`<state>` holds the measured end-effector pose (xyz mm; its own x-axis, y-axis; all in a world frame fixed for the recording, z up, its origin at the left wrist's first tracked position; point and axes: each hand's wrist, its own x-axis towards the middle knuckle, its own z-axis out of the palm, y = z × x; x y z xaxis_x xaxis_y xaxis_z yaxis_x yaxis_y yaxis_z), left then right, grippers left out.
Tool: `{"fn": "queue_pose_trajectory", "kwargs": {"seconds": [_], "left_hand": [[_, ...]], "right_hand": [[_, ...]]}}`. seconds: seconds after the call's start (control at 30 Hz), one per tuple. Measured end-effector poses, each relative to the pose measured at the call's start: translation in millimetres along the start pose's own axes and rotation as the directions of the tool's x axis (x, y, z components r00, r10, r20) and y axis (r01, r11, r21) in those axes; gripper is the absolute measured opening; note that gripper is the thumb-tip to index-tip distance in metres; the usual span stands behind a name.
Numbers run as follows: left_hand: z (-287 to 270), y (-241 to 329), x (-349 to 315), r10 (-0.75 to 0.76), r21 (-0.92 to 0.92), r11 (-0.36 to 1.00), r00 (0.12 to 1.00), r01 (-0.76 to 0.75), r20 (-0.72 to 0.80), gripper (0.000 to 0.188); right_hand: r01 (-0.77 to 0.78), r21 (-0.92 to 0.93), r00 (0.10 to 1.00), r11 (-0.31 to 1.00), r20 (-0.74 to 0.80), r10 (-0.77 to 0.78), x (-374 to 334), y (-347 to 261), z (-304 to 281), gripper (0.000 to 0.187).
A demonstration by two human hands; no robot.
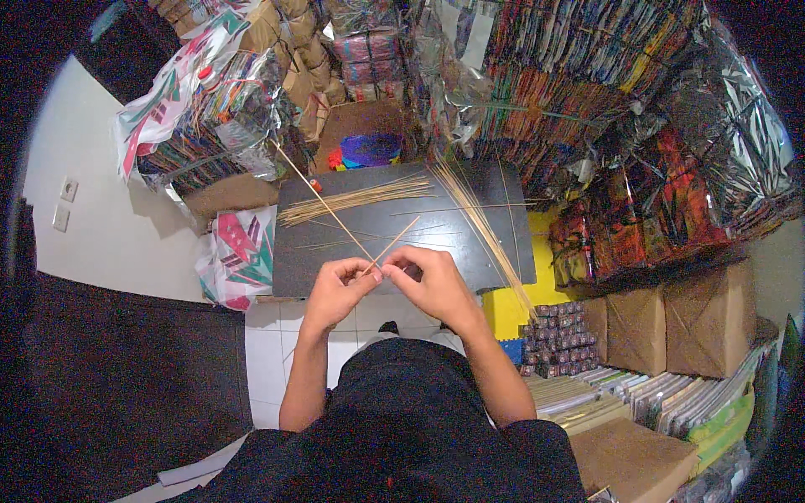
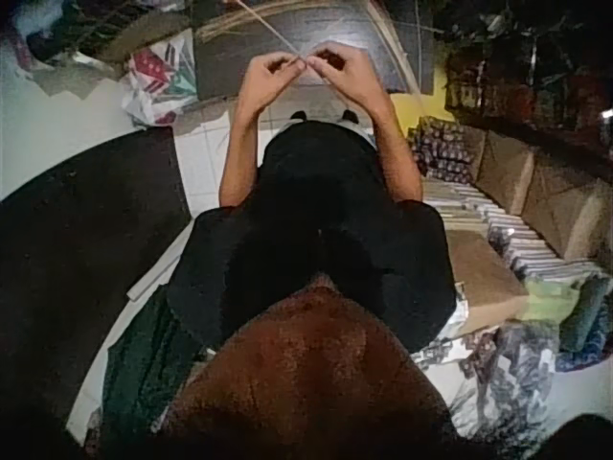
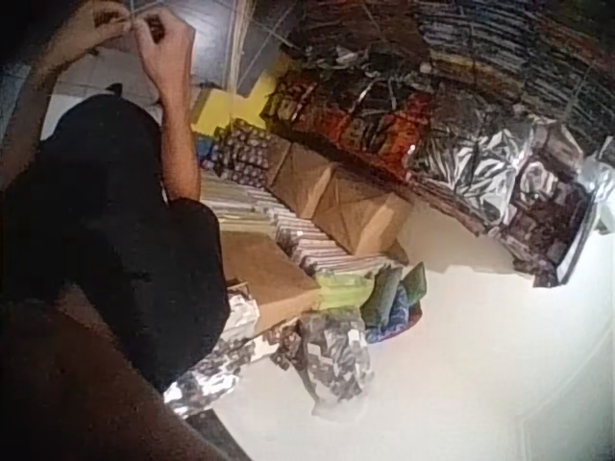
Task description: The person sits on the floor and repeatedly picks up thin wooden sticks, aligns them, and ties them together using a thin string. The person handles the sticks one by one, wrapping the string around the center of the bundle to secure them.
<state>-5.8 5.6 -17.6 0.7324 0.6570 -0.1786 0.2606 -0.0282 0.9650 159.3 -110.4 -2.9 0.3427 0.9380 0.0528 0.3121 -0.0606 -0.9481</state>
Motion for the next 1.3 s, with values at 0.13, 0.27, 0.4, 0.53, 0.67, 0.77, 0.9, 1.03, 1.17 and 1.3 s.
{"fn": "queue_pose_trajectory", "kwargs": {"seconds": [0.13, 0.27, 0.4, 0.53, 0.67, 0.77, 0.9, 1.03, 1.17, 1.3], "left_hand": [[0.6, -4.3, 3.1, 0.017, 0.086, 0.996, 0.998, -0.012, -0.061, 0.020], [2.3, -2.8, 3.7, 0.068, 0.172, 0.984, 0.993, -0.050, -0.101, 0.021], [1.7, -6.4, 4.2, 0.074, 0.220, 0.974, 0.992, -0.050, -0.104, 0.021], [1.2, -1.0, 3.1, 0.020, 0.272, 0.962, 0.998, -0.002, -0.063, 0.018], [-2.6, 1.6, 2.6, -0.009, 0.231, 0.973, 1.000, 0.009, 0.000, 0.017], [-7.0, -8.4, 3.8, 0.034, 0.123, 0.992, 0.997, -0.042, 0.068, 0.018], [-11.0, -5.6, 4.8, 0.029, 0.006, 1.000, 0.992, -0.029, 0.123, 0.022], [-5.6, 0.7, 5.6, 0.081, -0.139, 0.987, 0.996, -0.076, 0.031, 0.024], [-8.8, 1.9, 4.9, 0.054, -0.083, 0.995, 0.996, -0.048, 0.074, 0.026], [-10.2, 3.1, 3.5, 0.063, -0.065, 0.996, 0.989, -0.055, 0.133, 0.029]], "right_hand": [[-0.184, 0.329, 0.983, 0.926, 0.085, 0.165, 3.9, 13.5, 1.5, 0.019], [-0.315, 0.425, 0.944, 0.849, 0.230, 0.235, 9.8, 25.9, -1.9, 0.022], [-0.410, 0.426, 0.900, 0.807, 0.332, 0.282, 12.3, 28.4, -1.7, 0.028], [-0.443, 0.483, 0.888, 0.755, 0.354, 0.294, 12.9, 29.8, 2.9, 0.033], [-0.463, 0.514, 0.877, 0.722, 0.383, 0.290, 14.1, 32.7, 3.3, 0.035], [-0.476, 0.525, 0.872, 0.705, 0.388, 0.299, 14.4, 30.5, 3.8, 0.036], [-0.439, 0.546, 0.895, 0.713, 0.334, 0.295, 12.0, 41.9, 6.6, 0.034], [-0.424, 0.542, 0.904, 0.725, 0.300, 0.305, 11.4, 37.5, 8.0, 0.032], [-0.365, 0.546, 0.931, 0.754, 0.186, 0.316, 10.4, 40.1, 10.3, 0.030], [-0.248, 0.615, 0.953, 0.748, 0.016, 0.302, 12.6, 60.2, 10.7, 0.029]]}}
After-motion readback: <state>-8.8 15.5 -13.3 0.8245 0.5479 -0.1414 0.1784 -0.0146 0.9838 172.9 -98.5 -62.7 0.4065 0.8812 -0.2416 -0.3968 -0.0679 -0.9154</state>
